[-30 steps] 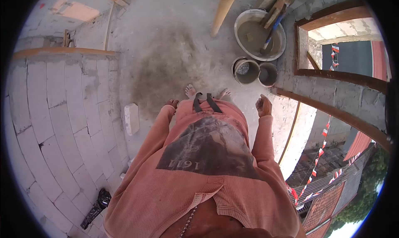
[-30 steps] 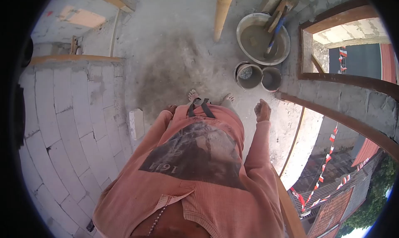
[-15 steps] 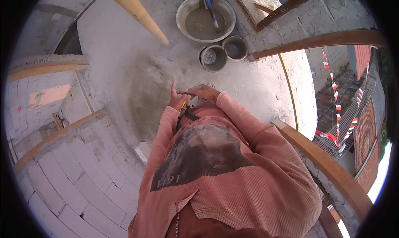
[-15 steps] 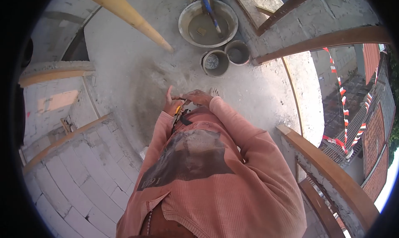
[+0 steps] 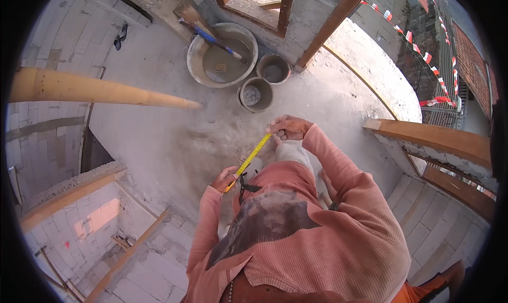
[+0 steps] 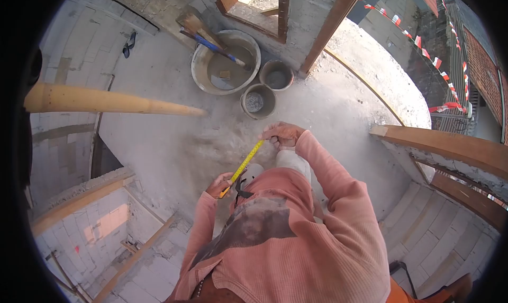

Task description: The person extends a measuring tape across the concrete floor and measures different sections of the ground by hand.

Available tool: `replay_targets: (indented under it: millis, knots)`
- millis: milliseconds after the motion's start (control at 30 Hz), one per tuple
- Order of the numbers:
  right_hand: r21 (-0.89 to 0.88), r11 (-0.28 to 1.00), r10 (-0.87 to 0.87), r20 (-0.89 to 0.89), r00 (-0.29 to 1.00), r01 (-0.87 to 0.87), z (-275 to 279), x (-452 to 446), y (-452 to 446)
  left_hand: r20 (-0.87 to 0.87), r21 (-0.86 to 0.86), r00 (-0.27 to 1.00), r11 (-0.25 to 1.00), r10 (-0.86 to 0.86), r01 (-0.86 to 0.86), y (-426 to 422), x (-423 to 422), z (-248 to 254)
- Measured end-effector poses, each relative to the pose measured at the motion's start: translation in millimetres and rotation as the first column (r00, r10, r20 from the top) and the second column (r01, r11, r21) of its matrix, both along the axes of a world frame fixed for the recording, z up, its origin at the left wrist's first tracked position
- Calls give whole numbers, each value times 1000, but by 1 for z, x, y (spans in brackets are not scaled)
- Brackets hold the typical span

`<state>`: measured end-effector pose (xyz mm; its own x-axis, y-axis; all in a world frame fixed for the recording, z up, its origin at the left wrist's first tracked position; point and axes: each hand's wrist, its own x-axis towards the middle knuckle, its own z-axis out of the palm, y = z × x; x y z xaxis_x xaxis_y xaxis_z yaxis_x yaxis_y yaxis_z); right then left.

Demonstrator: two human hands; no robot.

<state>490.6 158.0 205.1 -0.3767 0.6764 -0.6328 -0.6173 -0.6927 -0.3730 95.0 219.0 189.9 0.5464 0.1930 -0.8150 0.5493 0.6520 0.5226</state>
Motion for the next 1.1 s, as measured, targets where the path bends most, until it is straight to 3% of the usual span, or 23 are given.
replay_targets:
  millis: [100,200,233,367,433,533,567,633,700,800,900,967,1000,1100]
  knots:
    - [17,965,-258,243,935,262,12,85,-1,-75,-222,996,975,-46,28,22,-94,7]
    - [57,838,-498,483,720,542,25,138,-9,-148,-296,981,952,-129,81,45,-180,7]
    - [102,791,-541,576,612,603,22,141,-10,-156,-310,972,943,-174,119,56,-203,1]
    - [80,758,-475,747,464,647,-3,78,-15,-235,-245,954,961,-186,127,63,-200,-20]
    - [-25,769,-349,821,452,639,-28,28,-22,-263,-253,958,966,-118,49,54,-162,-30]
    - [-163,936,-122,683,721,313,-72,-56,-49,-315,-257,945,966,-85,1,27,-103,-62]
    - [-148,962,-67,685,725,228,-104,-90,-62,-341,-240,934,970,-106,23,16,-82,-81]
    - [-310,949,125,540,832,58,-105,-142,-69,-361,-247,922,968,-137,47,-11,-44,-116]
    - [-295,955,201,592,781,-23,-155,-179,-85,-366,-278,917,959,-157,53,-35,-5,-146]
    - [-222,956,-32,572,820,193,-263,-196,-117,-353,-290,920,955,-171,66,-65,51,-207]
    - [-237,853,-285,534,796,465,-322,-160,-131,-267,-290,955,956,-132,51,-83,95,-280]
    - [-133,889,-256,648,717,438,-355,-117,-135,-203,-313,976,950,-80,13,-84,128,-320]
    - [-263,829,-287,557,779,493,-356,-80,-124,-220,-324,966,944,-135,59,-80,149,-331]
    - [-183,750,-415,617,668,636,-423,24,-128,-184,-364,955,919,-234,154,-83,178,-364]
